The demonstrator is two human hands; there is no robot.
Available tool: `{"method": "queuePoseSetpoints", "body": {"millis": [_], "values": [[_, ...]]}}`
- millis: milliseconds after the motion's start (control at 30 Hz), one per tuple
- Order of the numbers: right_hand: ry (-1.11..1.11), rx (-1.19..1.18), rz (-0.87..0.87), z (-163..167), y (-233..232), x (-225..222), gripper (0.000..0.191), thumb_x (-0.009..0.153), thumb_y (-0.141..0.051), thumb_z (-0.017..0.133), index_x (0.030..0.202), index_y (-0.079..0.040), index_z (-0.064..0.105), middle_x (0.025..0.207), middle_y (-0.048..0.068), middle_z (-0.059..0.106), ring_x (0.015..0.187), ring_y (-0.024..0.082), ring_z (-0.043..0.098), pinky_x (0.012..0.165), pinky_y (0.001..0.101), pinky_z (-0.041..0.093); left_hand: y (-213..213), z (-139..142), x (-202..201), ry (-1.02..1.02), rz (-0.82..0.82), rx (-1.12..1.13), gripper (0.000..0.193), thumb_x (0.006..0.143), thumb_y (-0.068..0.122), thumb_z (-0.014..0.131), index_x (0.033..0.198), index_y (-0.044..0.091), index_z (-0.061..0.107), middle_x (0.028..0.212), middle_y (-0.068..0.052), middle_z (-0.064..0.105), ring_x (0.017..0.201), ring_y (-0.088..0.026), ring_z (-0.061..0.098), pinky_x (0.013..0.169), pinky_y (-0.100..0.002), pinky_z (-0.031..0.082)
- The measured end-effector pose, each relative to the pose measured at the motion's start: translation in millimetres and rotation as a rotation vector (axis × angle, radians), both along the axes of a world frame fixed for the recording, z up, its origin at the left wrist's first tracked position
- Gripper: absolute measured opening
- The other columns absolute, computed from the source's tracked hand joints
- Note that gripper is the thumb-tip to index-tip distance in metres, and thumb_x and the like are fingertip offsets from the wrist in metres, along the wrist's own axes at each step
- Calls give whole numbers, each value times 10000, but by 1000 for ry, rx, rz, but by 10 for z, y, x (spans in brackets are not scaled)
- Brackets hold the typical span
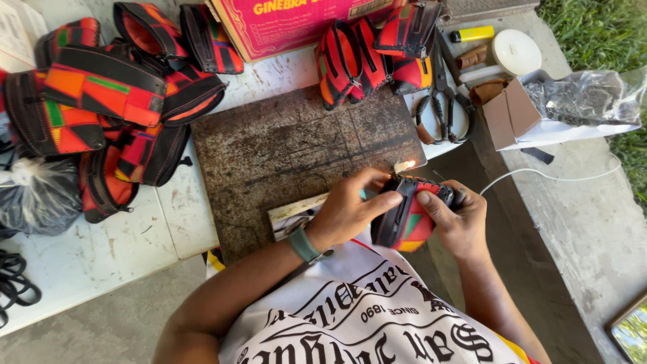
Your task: The person uses a lighter to melt and seal the zipper tape edges of colorful fabric coin purses, holding each purse over the flame, turning it to treat the edges, and setting finished purses on the table beside a box of completed ones.
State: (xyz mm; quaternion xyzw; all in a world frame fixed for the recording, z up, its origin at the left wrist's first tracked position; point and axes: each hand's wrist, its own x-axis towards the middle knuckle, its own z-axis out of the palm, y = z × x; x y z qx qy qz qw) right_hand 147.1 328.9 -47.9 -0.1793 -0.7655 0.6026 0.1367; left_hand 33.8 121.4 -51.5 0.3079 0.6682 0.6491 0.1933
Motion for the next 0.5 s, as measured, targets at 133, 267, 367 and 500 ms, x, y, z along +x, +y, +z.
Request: {"method": "queuePoseSetpoints", "body": {"millis": [133, 267, 367, 500], "values": [[84, -439, -29, 29, -352, -241, 266, 941, -246, 763, 1013, 3, 701, 873, 42, 703, 761, 104, 636, 685, 288, 533, -725, 344, -119, 121, -60, 128, 370, 981, 284, 678, 1242, 24, 636, 1190, -129, 694, 1124, -231, 674, 1026, -376, 528], [-112, -976, 28, -44, -669, -627, 368, 918, -314, 690, 1112, -4, 653, 967, 112, 743, 802, 192, 737, 742, 373, 619, -1169, 561, -140, 546, -62, 52, 367, 892, 235, 696, 1194, 30, 657, 1257, -225, 617, 1189, -350, 601, 1030, -433, 469], [-221, -994, 124, -128, -899, -884, 505, 877, -411, 679, 1165, 4, 670, 966, 106, 760, 794, 196, 728, 718, 357, 605, -1276, 610, -235, 721, -16, -2, 256, 911, 249, 737, 1074, 66, 662, 1151, -150, 672, 1141, -353, 638, 990, -431, 488], [86, -431, 261, -18, -873, -1142, 522, 937, -326, 790, 1317, 5, 654, 939, 76, 599, 788, 164, 514, 686, 296, 421, -1414, 505, -678, 330, -268, -42, 209, 997, 257, 705, 1032, 56, 660, 1010, -54, 728, 981, -208, 735, 850, -339, 562]]}}
